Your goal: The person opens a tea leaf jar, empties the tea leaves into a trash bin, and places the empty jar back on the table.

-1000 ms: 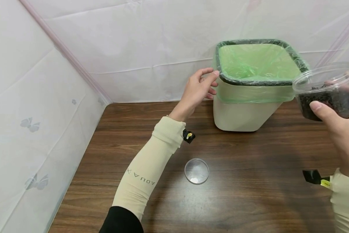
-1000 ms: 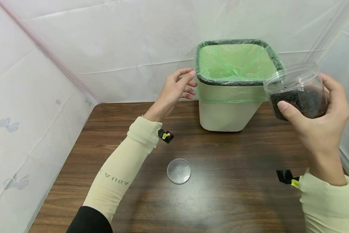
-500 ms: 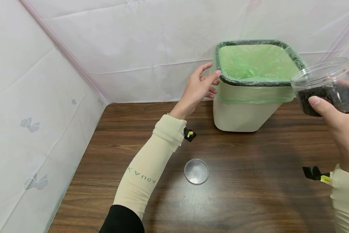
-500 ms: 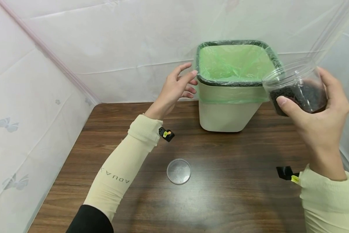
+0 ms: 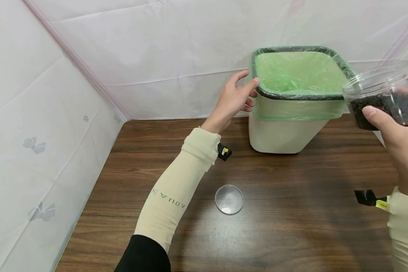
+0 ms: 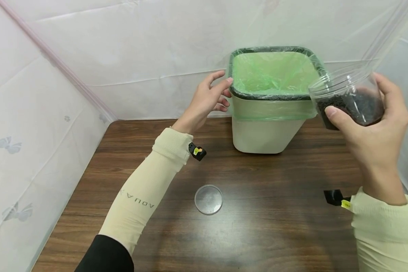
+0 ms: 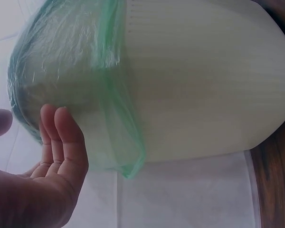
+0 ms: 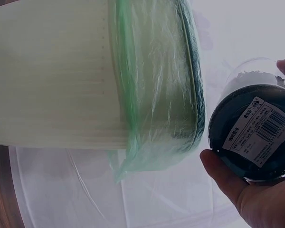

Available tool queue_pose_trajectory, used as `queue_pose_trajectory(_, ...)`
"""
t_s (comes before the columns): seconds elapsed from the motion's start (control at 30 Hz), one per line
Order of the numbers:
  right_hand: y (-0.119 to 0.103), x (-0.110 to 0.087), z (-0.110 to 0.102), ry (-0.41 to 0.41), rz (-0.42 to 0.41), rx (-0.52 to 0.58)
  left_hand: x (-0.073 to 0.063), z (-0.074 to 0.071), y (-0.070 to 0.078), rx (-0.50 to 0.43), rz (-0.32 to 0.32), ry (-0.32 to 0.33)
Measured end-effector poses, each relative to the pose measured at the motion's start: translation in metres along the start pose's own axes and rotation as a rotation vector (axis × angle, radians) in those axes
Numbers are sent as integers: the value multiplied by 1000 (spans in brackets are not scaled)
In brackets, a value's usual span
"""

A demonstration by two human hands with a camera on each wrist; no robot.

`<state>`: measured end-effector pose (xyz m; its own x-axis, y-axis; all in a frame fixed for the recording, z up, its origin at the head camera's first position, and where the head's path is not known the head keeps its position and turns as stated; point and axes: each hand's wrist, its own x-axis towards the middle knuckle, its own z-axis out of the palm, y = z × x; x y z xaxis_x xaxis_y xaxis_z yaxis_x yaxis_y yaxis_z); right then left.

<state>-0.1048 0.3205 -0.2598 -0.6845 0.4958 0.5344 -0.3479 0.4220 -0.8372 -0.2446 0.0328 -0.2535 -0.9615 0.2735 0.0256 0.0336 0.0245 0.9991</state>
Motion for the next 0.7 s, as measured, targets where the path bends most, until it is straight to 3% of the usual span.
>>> queue_pose_trajectory(0.2, 5, 1, 1, -5, -35, 33, 4, 3, 2, 26, -1, 10)
queue_pose_trajectory(0.37, 6, 4, 0, 17, -20, -19, 6, 5, 4, 37, 7, 19)
queue_pose_trajectory(0.47, 8, 6, 0, 18, -13, 9, 8, 5, 4, 36, 13, 21)
queue_pose_trajectory(0.57, 9, 7, 1, -7, -72, 74, 9, 6, 4, 36, 15, 23)
queue_pose_trajectory(0.7, 8, 8, 2, -39, -149, 79, 11, 7, 2, 44, 19, 24)
